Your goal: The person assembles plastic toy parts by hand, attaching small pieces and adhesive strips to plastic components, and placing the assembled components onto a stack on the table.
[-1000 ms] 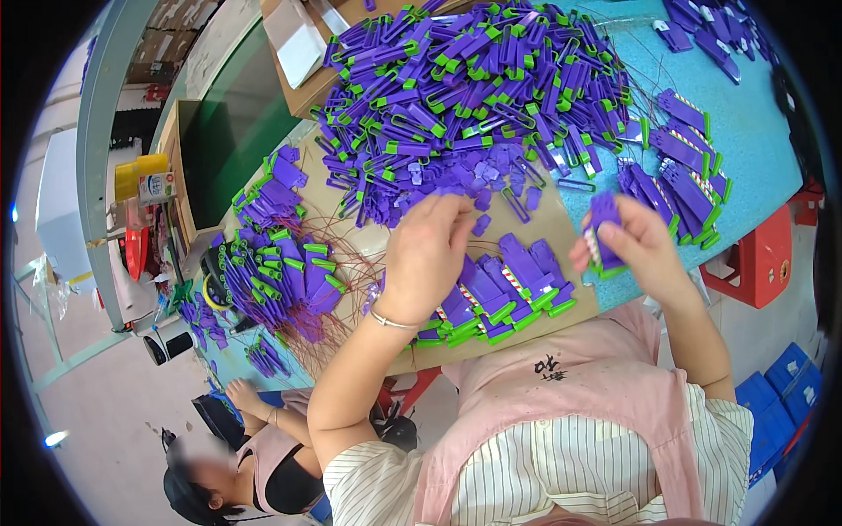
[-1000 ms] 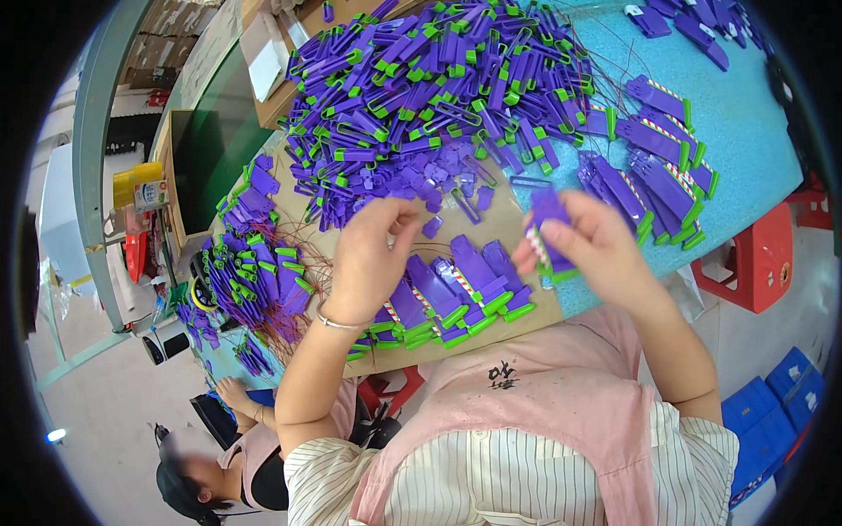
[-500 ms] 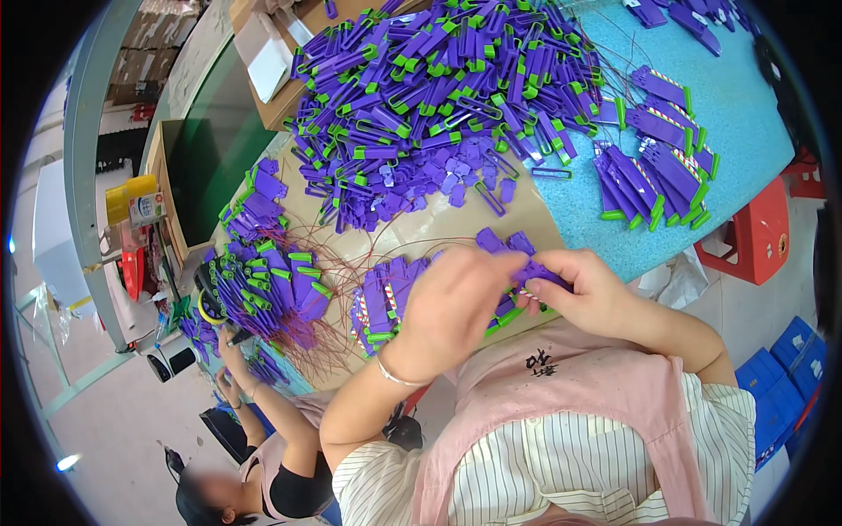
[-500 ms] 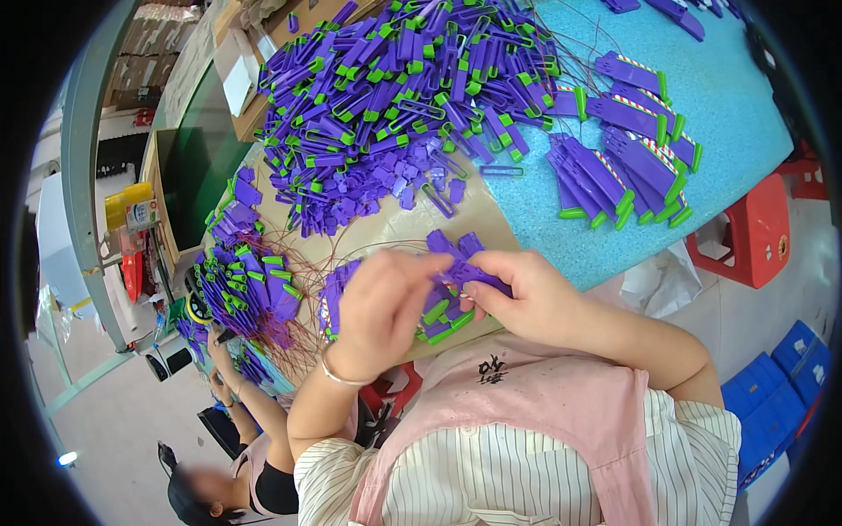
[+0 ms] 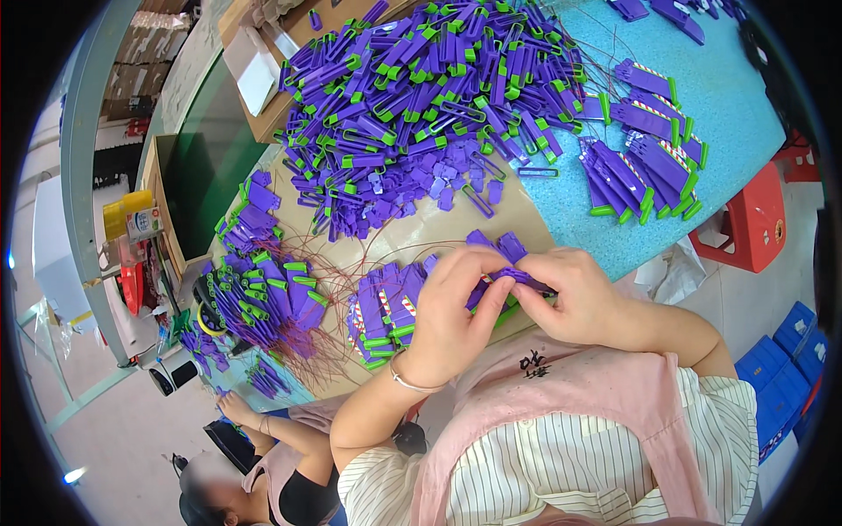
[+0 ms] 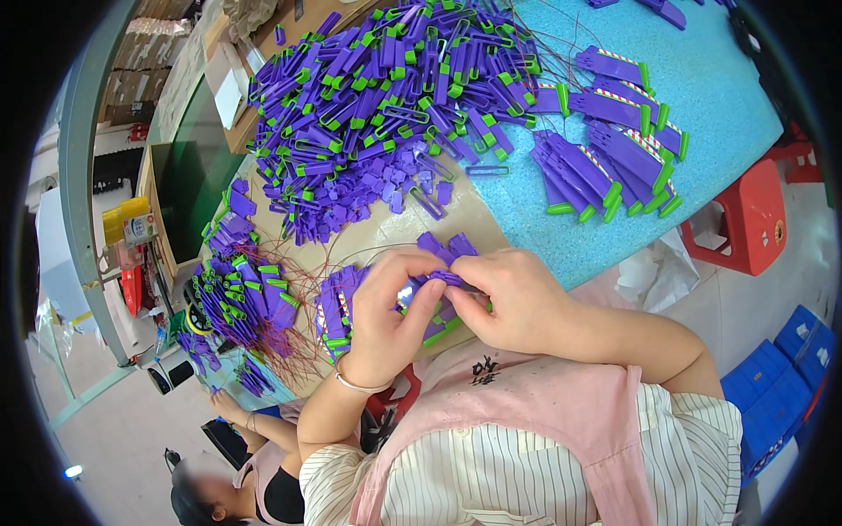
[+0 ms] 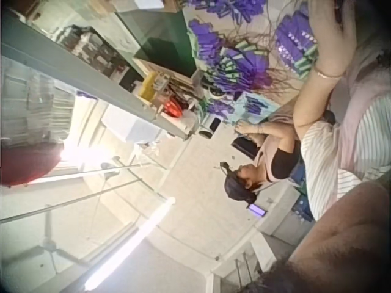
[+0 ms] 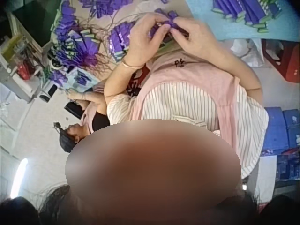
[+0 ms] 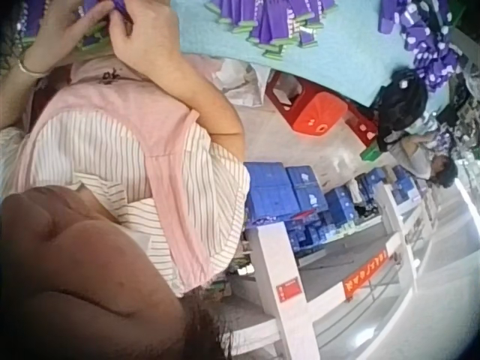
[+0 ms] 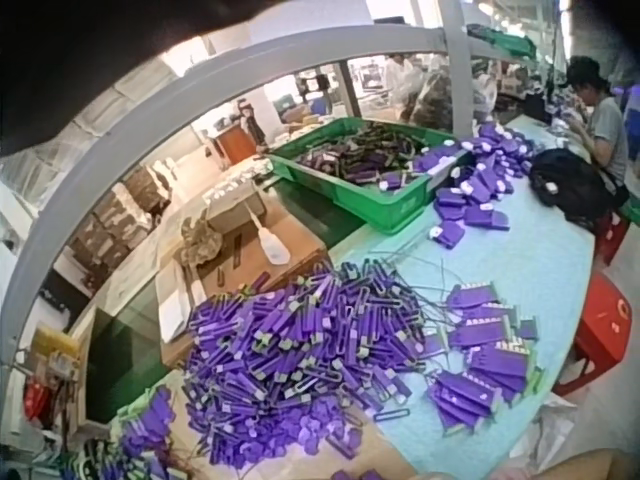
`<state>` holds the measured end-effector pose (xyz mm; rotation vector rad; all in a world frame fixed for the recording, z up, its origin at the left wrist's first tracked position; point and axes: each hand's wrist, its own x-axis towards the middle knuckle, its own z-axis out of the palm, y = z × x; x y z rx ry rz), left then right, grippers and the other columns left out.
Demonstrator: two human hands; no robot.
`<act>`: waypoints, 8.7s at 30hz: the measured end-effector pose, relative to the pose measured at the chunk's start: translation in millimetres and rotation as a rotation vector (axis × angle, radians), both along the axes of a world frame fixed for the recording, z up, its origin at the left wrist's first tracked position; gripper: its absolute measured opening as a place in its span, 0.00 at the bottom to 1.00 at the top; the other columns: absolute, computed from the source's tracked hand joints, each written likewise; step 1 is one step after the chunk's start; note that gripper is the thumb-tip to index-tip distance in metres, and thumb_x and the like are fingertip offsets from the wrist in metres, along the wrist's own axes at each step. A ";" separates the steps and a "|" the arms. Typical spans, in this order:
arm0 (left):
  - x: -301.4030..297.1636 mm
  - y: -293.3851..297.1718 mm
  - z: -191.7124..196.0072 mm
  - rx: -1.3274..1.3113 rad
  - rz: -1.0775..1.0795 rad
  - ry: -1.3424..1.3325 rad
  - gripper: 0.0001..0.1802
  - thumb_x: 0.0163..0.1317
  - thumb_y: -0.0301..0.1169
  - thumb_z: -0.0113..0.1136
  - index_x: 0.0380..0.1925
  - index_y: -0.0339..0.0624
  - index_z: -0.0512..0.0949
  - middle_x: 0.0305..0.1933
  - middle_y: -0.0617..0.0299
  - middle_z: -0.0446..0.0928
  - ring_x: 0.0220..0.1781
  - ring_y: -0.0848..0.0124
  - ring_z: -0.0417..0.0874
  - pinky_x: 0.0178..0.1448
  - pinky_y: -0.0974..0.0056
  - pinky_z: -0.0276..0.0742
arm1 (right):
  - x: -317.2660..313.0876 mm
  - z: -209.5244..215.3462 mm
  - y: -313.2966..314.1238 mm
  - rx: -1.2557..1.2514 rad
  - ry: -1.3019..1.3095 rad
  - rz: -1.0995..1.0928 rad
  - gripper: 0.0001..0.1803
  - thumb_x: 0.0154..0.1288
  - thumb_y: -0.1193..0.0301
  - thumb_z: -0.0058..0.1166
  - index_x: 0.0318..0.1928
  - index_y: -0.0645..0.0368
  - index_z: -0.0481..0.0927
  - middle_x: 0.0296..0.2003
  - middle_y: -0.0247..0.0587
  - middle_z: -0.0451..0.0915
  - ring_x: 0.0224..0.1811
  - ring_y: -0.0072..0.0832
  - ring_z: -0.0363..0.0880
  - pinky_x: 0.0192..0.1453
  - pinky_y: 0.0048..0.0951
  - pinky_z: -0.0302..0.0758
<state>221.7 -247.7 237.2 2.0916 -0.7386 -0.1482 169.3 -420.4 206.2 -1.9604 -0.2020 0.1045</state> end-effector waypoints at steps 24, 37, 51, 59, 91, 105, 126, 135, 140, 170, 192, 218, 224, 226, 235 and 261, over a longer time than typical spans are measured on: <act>57.3 -11.1 -25.4 0.525 -0.205 -0.361 0.15 0.53 0.20 0.61 0.42 0.39 0.78 0.33 0.56 0.73 0.38 0.59 0.76 0.42 0.58 0.74 | 2.9 -5.8 -93.5 -0.653 -0.105 -0.428 0.15 0.57 0.77 0.59 0.46 0.61 0.78 0.39 0.49 0.74 0.43 0.45 0.75 0.46 0.42 0.72; 14.8 -5.4 -12.8 -0.223 0.165 0.690 0.14 0.68 0.23 0.53 0.53 0.37 0.70 0.40 0.57 0.81 0.39 0.76 0.80 0.43 0.72 0.76 | 8.1 -19.3 -73.3 -0.273 -0.077 -0.481 0.40 0.57 0.86 0.58 0.70 0.58 0.59 0.66 0.53 0.65 0.68 0.44 0.66 0.69 0.35 0.63; 11.7 -21.5 -2.0 -0.422 0.166 0.732 0.21 0.67 0.20 0.54 0.59 0.38 0.65 0.45 0.57 0.77 0.37 0.74 0.80 0.42 0.71 0.78 | -3.3 -12.4 -57.5 0.280 -0.061 -0.523 0.16 0.69 0.80 0.48 0.55 0.64 0.65 0.33 0.40 0.79 0.32 0.23 0.81 0.35 0.22 0.75; 3.5 -21.0 3.5 -0.508 0.121 0.707 0.24 0.66 0.18 0.53 0.62 0.36 0.64 0.45 0.57 0.74 0.38 0.73 0.81 0.43 0.70 0.79 | 7.7 15.9 -32.0 0.957 0.665 -0.043 0.07 0.73 0.71 0.48 0.44 0.63 0.72 0.29 0.35 0.78 0.24 0.19 0.78 0.25 0.19 0.75; 64.2 -32.1 -37.3 0.298 -0.038 -0.143 0.15 0.46 0.23 0.69 0.36 0.39 0.76 0.33 0.54 0.75 0.37 0.57 0.76 0.42 0.58 0.73 | -20.8 2.7 -39.6 0.323 0.227 0.127 0.16 0.61 0.70 0.62 0.47 0.65 0.78 0.30 0.42 0.75 0.36 0.34 0.74 0.50 0.33 0.69; 4.7 -25.8 8.6 0.037 -0.068 0.074 0.09 0.49 0.22 0.69 0.30 0.39 0.79 0.42 0.55 0.77 0.42 0.59 0.78 0.45 0.61 0.73 | -8.7 0.8 -30.9 0.460 0.372 -0.100 0.04 0.61 0.76 0.56 0.36 0.65 0.78 0.26 0.46 0.80 0.26 0.30 0.80 0.30 0.34 0.72; 24.4 -45.8 -8.3 0.198 -0.211 0.187 0.03 0.60 0.23 0.59 0.34 0.35 0.77 0.34 0.52 0.76 0.38 0.56 0.77 0.44 0.59 0.72 | -9.6 -0.8 -55.9 0.088 -0.068 -0.140 0.10 0.60 0.66 0.61 0.33 0.61 0.79 0.29 0.45 0.76 0.36 0.43 0.76 0.40 0.40 0.70; 77.5 -43.3 -44.2 0.553 -0.115 -0.388 0.14 0.52 0.22 0.63 0.41 0.40 0.77 0.37 0.55 0.73 0.41 0.55 0.75 0.45 0.56 0.73 | -12.7 -15.4 -74.3 -0.619 -0.050 -0.362 0.23 0.55 0.75 0.58 0.52 0.69 0.73 0.40 0.51 0.69 0.46 0.46 0.72 0.45 0.42 0.72; 72.7 -39.9 -34.2 0.356 -0.097 -0.370 0.13 0.49 0.21 0.66 0.36 0.38 0.76 0.35 0.55 0.76 0.39 0.55 0.77 0.44 0.57 0.75 | -8.3 -23.9 -86.6 -0.560 -0.068 -0.345 0.13 0.60 0.77 0.53 0.46 0.67 0.74 0.35 0.50 0.71 0.38 0.45 0.75 0.40 0.39 0.73; 10.0 -22.8 -8.6 -0.038 -0.063 0.547 0.07 0.60 0.27 0.64 0.34 0.35 0.79 0.37 0.57 0.79 0.38 0.67 0.78 0.45 0.64 0.73 | 10.5 9.0 -25.7 0.322 0.154 0.097 0.39 0.59 0.77 0.59 0.71 0.55 0.60 0.47 0.54 0.77 0.44 0.48 0.78 0.50 0.41 0.74; 63.5 -14.7 -42.3 0.558 0.004 -0.362 0.13 0.58 0.22 0.59 0.43 0.37 0.71 0.31 0.51 0.78 0.31 0.57 0.82 0.34 0.59 0.79 | -8.6 7.2 -28.7 0.688 0.606 0.085 0.05 0.65 0.78 0.54 0.37 0.66 0.73 0.30 0.42 0.79 0.30 0.26 0.79 0.37 0.28 0.75; 8.8 -33.7 -0.8 0.027 -0.063 0.432 0.08 0.57 0.22 0.64 0.36 0.35 0.77 0.40 0.54 0.80 0.42 0.59 0.81 0.48 0.63 0.75 | -3.5 -4.9 -34.3 -0.005 -0.028 -0.079 0.08 0.57 0.71 0.58 0.27 0.61 0.75 0.18 0.47 0.74 0.22 0.48 0.75 0.26 0.45 0.69; 4.6 -35.4 -7.4 0.067 -0.049 0.532 0.06 0.59 0.23 0.62 0.36 0.35 0.77 0.34 0.54 0.79 0.38 0.59 0.80 0.45 0.62 0.74 | -9.0 -7.6 -37.5 0.039 0.073 -0.068 0.09 0.59 0.70 0.58 0.27 0.60 0.75 0.19 0.46 0.75 0.22 0.47 0.76 0.26 0.44 0.69; 7.6 -35.9 -8.1 0.098 -0.088 0.484 0.06 0.60 0.24 0.62 0.36 0.35 0.76 0.34 0.52 0.78 0.38 0.57 0.79 0.44 0.61 0.74 | -7.9 -6.6 -40.6 0.051 0.139 -0.061 0.10 0.60 0.68 0.58 0.27 0.61 0.75 0.20 0.47 0.74 0.24 0.48 0.76 0.28 0.44 0.70; 58.6 -48.7 -31.2 0.325 -0.166 -0.201 0.10 0.56 0.23 0.60 0.38 0.37 0.75 0.37 0.50 0.73 0.41 0.51 0.74 0.47 0.53 0.72 | -1.3 -13.2 -55.1 -0.397 0.085 -0.321 0.37 0.50 0.83 0.63 0.62 0.60 0.65 0.44 0.51 0.71 0.46 0.51 0.74 0.48 0.42 0.72; 18.6 -23.1 -6.1 -0.069 -0.161 0.462 0.19 0.58 0.19 0.64 0.50 0.36 0.77 0.39 0.59 0.78 0.36 0.75 0.80 0.37 0.72 0.78 | 2.6 -7.0 -42.5 0.550 0.697 0.081 0.08 0.72 0.71 0.48 0.38 0.64 0.74 0.26 0.34 0.78 0.26 0.20 0.76 0.30 0.24 0.72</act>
